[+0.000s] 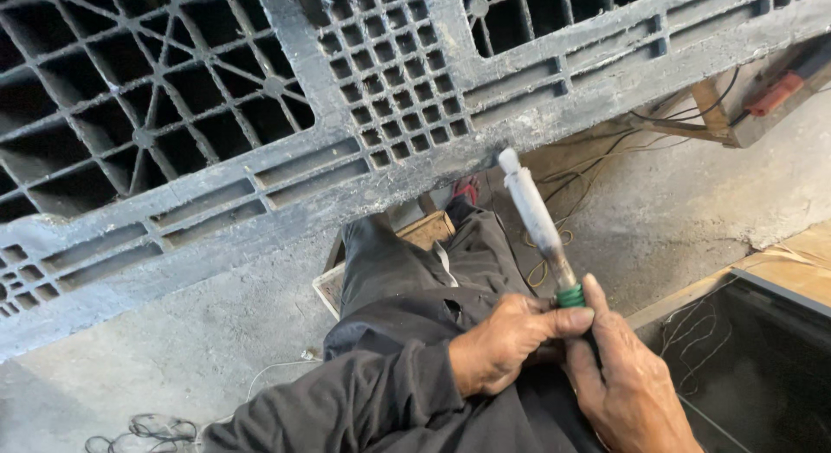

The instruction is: The person uses a soldering iron to heat the edges of a large black plastic crate, then hammers nails into the crate to join it to another crate. The person works on the crate edges and corners, securing the crates together.

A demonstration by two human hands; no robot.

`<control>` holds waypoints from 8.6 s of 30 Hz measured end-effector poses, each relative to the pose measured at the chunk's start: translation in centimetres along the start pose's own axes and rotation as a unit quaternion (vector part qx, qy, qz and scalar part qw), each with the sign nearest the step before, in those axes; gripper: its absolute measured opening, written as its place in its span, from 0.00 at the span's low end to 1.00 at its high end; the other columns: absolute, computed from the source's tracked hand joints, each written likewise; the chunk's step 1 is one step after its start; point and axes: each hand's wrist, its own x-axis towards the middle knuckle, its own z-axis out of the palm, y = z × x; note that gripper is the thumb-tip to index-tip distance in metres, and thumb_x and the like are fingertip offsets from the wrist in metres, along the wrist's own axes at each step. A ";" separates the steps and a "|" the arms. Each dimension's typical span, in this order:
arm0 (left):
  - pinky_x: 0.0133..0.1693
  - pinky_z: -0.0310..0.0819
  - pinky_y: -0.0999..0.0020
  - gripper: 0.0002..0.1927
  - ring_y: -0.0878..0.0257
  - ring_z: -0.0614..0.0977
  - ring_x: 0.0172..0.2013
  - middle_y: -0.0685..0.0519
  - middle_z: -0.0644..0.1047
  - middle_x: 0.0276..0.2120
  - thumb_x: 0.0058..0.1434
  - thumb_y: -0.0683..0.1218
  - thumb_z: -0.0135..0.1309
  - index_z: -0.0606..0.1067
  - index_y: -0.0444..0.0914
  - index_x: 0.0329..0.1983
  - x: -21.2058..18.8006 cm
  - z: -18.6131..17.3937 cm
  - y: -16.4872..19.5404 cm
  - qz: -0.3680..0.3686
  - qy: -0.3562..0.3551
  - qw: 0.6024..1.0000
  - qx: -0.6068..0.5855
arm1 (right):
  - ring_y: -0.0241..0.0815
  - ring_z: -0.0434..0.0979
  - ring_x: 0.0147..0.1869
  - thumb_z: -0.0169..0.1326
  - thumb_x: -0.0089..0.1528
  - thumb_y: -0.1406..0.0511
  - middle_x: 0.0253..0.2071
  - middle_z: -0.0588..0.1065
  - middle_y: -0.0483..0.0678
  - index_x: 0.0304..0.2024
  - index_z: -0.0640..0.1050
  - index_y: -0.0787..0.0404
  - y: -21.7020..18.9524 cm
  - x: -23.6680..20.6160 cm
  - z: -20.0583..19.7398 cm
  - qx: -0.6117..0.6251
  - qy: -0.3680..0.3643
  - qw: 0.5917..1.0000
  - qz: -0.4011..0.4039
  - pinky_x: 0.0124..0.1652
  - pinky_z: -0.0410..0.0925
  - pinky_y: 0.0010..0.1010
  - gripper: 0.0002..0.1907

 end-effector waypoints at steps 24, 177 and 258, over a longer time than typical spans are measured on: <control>0.50 0.75 0.70 0.14 0.66 0.80 0.45 0.52 0.80 0.44 0.70 0.47 0.61 0.79 0.32 0.51 -7.7 -4.5 -1.0 0.130 -0.006 0.991 -0.039 | 0.57 0.80 0.53 0.58 0.57 0.63 0.55 0.76 0.55 0.72 0.60 0.57 -5.8 -0.4 3.4 -0.063 -0.129 0.988 -0.061 0.46 0.73 0.42 0.41; 0.49 0.79 0.67 0.15 0.63 0.82 0.43 0.50 0.82 0.42 0.68 0.47 0.61 0.80 0.31 0.50 -7.9 -3.1 0.0 0.130 -0.014 0.991 -0.035 | 0.56 0.74 0.64 0.56 0.60 0.59 0.64 0.73 0.56 0.78 0.55 0.54 -7.1 0.2 0.9 -0.119 -0.189 0.975 -0.003 0.57 0.69 0.41 0.45; 0.56 0.78 0.66 0.15 0.61 0.83 0.49 0.47 0.82 0.46 0.70 0.46 0.59 0.79 0.30 0.52 -7.5 -4.0 0.0 0.080 -0.034 0.996 -0.010 | 0.48 0.83 0.31 0.57 0.59 0.59 0.39 0.77 0.52 0.78 0.51 0.58 -5.5 -1.6 2.6 -0.228 -0.123 0.965 -0.029 0.25 0.76 0.38 0.48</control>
